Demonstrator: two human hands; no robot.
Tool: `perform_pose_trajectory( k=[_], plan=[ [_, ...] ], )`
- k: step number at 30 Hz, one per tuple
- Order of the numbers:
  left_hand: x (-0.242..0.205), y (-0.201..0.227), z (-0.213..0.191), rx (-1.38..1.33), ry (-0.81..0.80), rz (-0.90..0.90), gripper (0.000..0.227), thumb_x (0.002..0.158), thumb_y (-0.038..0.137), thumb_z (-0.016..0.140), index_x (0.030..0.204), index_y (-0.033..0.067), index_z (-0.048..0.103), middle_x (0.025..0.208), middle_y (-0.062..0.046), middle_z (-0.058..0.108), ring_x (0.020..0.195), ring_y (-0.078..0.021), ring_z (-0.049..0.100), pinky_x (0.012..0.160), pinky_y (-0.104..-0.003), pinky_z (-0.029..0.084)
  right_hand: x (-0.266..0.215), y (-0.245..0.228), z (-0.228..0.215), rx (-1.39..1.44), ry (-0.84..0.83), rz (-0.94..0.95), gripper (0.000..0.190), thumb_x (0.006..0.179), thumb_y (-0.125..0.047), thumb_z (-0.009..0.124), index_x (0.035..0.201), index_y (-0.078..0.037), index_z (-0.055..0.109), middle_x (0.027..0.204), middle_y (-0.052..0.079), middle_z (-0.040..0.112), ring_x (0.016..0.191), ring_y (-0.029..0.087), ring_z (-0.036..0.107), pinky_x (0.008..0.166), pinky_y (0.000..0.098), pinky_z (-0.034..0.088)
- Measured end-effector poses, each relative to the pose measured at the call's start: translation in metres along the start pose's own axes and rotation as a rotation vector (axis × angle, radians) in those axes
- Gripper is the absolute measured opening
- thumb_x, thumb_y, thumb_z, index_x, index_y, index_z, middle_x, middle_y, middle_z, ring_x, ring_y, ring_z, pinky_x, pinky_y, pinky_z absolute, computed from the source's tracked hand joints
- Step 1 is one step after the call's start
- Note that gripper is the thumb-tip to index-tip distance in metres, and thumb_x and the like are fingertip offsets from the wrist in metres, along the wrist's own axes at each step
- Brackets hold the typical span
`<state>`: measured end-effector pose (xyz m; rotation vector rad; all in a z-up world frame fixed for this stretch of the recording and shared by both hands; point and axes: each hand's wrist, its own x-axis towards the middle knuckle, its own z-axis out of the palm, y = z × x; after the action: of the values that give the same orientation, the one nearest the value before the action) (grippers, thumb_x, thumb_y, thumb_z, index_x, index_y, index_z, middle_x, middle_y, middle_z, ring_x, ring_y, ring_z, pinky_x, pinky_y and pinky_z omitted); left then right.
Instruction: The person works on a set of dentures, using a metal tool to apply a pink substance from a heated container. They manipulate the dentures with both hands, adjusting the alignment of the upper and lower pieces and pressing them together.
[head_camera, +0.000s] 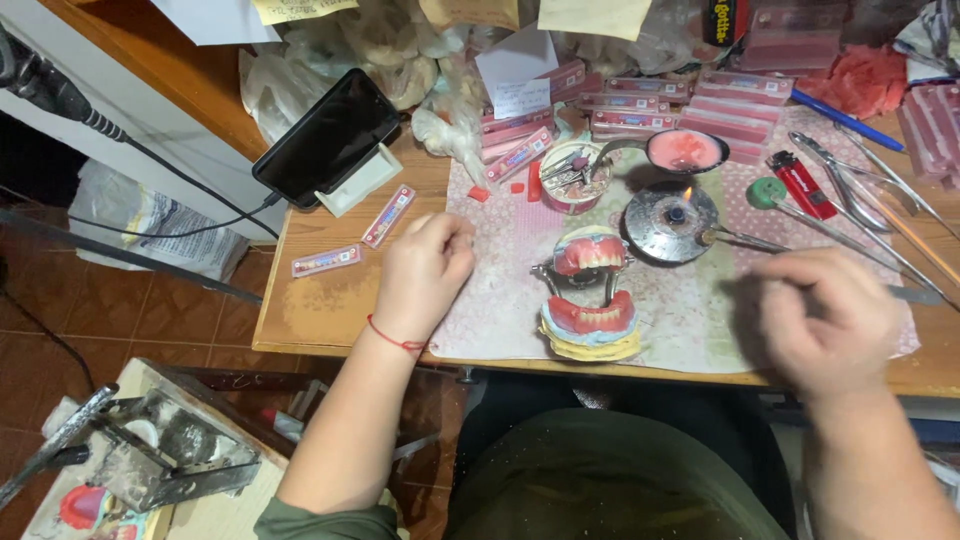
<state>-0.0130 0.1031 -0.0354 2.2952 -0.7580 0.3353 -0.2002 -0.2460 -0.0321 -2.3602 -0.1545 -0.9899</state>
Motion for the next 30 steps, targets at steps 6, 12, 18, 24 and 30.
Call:
perform_pose_trajectory(
  k=[6,12,18,24,30],
  plan=[
    [-0.020,0.053,-0.007,-0.351,0.035,-0.145,0.010,0.092,0.008,0.069,0.099,0.0116,0.075,0.093,-0.003,0.073,0.079,-0.0101,0.064,0.071,-0.024,0.056,0.037,-0.062,0.018,0.175,-0.187,0.013,0.032,0.100,-0.014,0.062,0.127,0.004,0.064,0.132,0.022,0.067,0.122,0.034,0.067,0.112,0.0427,0.049],
    [-0.029,0.097,0.007,-0.468,0.155,0.001,0.009,0.098,0.016,0.066,0.101,0.0106,0.072,0.098,-0.003,0.074,0.091,-0.0191,0.066,0.082,-0.031,0.052,0.066,-0.071,0.041,0.218,-0.390,-0.012,0.059,0.094,-0.021,0.069,0.146,-0.001,0.052,0.150,0.020,0.057,0.140,0.032,0.055,0.120,0.0412,0.040],
    [-0.025,0.109,0.027,-0.562,0.189,-0.073,0.015,0.100,0.019,0.067,0.112,0.0170,0.075,0.103,-0.005,0.051,0.094,-0.0135,0.059,0.086,-0.024,0.052,0.064,-0.060,0.056,0.258,-0.433,0.051,0.047,0.098,-0.021,0.062,0.143,-0.007,0.057,0.137,0.014,0.066,0.125,0.028,0.063,0.108,0.0378,0.045],
    [-0.025,0.105,0.044,-0.551,0.257,0.002,0.016,0.100,0.012,0.070,0.114,0.0172,0.075,0.100,-0.006,0.052,0.095,-0.0161,0.059,0.088,-0.026,0.052,0.059,-0.056,0.063,0.307,-0.388,0.031,0.046,0.098,-0.015,0.061,0.142,-0.002,0.057,0.136,0.017,0.065,0.125,0.030,0.063,0.110,0.0382,0.046],
    [-0.028,0.100,0.055,-0.515,0.329,0.038,0.018,0.094,0.010,0.078,0.111,0.0156,0.077,0.100,-0.006,0.052,0.093,-0.0161,0.059,0.086,-0.024,0.054,0.059,-0.053,0.064,0.296,-0.381,-0.022,0.044,0.100,-0.016,0.059,0.141,0.000,0.056,0.137,0.018,0.064,0.127,0.032,0.063,0.112,0.0402,0.046]
  ],
)
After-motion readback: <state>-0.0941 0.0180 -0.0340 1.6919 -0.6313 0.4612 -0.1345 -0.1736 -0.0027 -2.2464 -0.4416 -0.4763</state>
